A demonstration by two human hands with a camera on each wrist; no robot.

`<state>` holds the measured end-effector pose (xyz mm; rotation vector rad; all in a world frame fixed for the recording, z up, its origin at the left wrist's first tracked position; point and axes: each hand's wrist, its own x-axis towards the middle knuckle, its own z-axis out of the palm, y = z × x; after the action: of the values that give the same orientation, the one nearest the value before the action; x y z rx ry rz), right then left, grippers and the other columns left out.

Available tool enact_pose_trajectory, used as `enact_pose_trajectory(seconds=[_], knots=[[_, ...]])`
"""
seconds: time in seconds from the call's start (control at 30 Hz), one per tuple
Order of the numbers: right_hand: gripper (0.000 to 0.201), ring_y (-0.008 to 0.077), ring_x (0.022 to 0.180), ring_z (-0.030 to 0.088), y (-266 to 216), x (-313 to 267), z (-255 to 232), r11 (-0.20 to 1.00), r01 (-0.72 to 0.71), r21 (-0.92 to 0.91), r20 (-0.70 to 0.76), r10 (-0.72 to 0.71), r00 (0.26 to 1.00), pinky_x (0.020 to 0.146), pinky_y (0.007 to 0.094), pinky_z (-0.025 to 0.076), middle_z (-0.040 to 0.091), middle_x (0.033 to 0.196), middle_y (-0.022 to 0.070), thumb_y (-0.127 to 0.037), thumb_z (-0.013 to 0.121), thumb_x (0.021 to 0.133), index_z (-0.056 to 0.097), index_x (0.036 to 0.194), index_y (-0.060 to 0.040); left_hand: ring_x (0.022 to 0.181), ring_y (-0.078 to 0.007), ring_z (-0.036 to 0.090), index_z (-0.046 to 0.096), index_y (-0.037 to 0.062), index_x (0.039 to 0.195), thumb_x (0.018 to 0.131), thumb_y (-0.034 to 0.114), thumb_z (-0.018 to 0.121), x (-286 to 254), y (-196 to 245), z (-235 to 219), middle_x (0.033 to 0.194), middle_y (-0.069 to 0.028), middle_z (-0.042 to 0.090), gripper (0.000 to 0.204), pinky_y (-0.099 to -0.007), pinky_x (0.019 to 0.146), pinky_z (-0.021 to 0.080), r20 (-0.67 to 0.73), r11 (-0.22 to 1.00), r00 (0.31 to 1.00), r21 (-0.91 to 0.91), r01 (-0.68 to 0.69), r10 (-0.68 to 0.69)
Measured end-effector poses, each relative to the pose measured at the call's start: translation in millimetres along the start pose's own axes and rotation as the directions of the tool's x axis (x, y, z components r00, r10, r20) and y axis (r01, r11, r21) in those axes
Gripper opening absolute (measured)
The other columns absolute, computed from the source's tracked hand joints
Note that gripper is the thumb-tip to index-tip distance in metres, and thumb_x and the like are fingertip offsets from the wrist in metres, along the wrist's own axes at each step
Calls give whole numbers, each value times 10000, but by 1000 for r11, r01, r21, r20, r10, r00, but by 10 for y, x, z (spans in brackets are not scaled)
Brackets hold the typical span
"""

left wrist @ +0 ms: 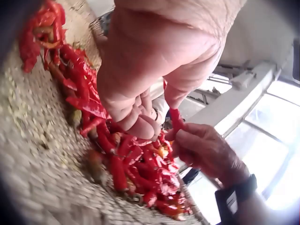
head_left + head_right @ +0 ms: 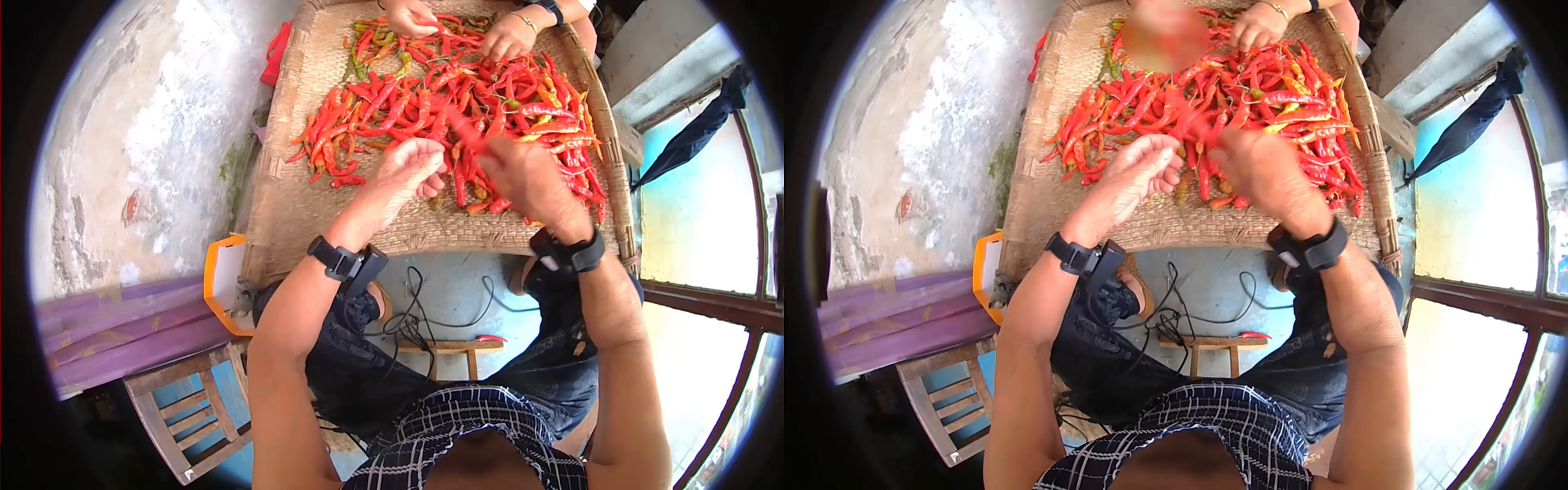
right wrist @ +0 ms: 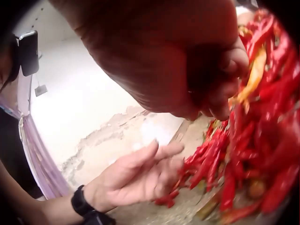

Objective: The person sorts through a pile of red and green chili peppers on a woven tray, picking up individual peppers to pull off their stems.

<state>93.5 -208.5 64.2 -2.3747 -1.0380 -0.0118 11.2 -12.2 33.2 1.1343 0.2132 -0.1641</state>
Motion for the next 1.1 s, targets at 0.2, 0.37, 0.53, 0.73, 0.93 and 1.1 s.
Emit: enact_pose_trajectory(seconds=[0.2, 0.37, 0.53, 0.73, 0.93, 1.1], knots=[[252, 346, 776, 614, 475, 81, -485, 870, -249, -426, -463, 27, 886, 670, 433, 501, 620, 869, 158, -240, 654, 800, 601, 983, -75, 704, -204, 616, 555, 5, 953, 818, 179, 640, 16, -205, -38, 796, -109, 637, 237, -336, 625, 488, 67, 454, 993, 885, -103, 94], [275, 341, 772, 605, 367, 66, -231, 932, 158, -327, -270, -252, 929, 680, 408, 512, 607, 885, 121, -92, 652, 727, 588, 993, -61, 724, -348, 591, 476, -2, 953, 756, 119, 645, 8, -398, -44, 768, -184, 587, 285, -417, 644, 464, 180, 208, 962, 952, -223, 205], [88, 317, 713, 623, -130, -230, 349, 955, 250, -162, 345, -183, 921, 590, 405, 506, 593, 813, 149, -91, 568, 807, 572, 880, -42, 751, -400, 557, 455, 3, 963, 698, 27, 564, 8, -291, -34, 793, -210, 565, 287, -463, 652, 423, 68, 247, 994, 965, -89, 90], [102, 312, 660, 625, -102, -162, 519, 952, 179, -249, 303, -99, 948, 561, 416, 499, 605, 703, 133, -163, 587, 819, 571, 866, -75, 770, -391, 552, 468, 22, 974, 709, 116, 561, -87, -51, 34, 780, -195, 568, 296, -460, 663, 409, 24, 158, 998, 987, -32, 57], [100, 248, 583, 606, -32, -98, 462, 983, 163, 89, 88, -171, 981, 525, 368, 466, 616, 678, 101, -142, 588, 830, 586, 827, -43, 725, -358, 559, 477, 28, 984, 726, 131, 554, -114, 7, -67, 746, -172, 569, 288, -438, 641, 412, 15, 213, 996, 976, -34, 93], [124, 118, 606, 568, 70, 20, -8, 802, -156, 576, 257, 4, 966, 536, 292, 461, 576, 680, 21, -161, 586, 841, 611, 844, -40, 668, -325, 562, 483, 21, 966, 739, 129, 548, -100, -12, -128, 708, -160, 571, 260, -416, 600, 413, 52, 273, 992, 958, -83, 118]])
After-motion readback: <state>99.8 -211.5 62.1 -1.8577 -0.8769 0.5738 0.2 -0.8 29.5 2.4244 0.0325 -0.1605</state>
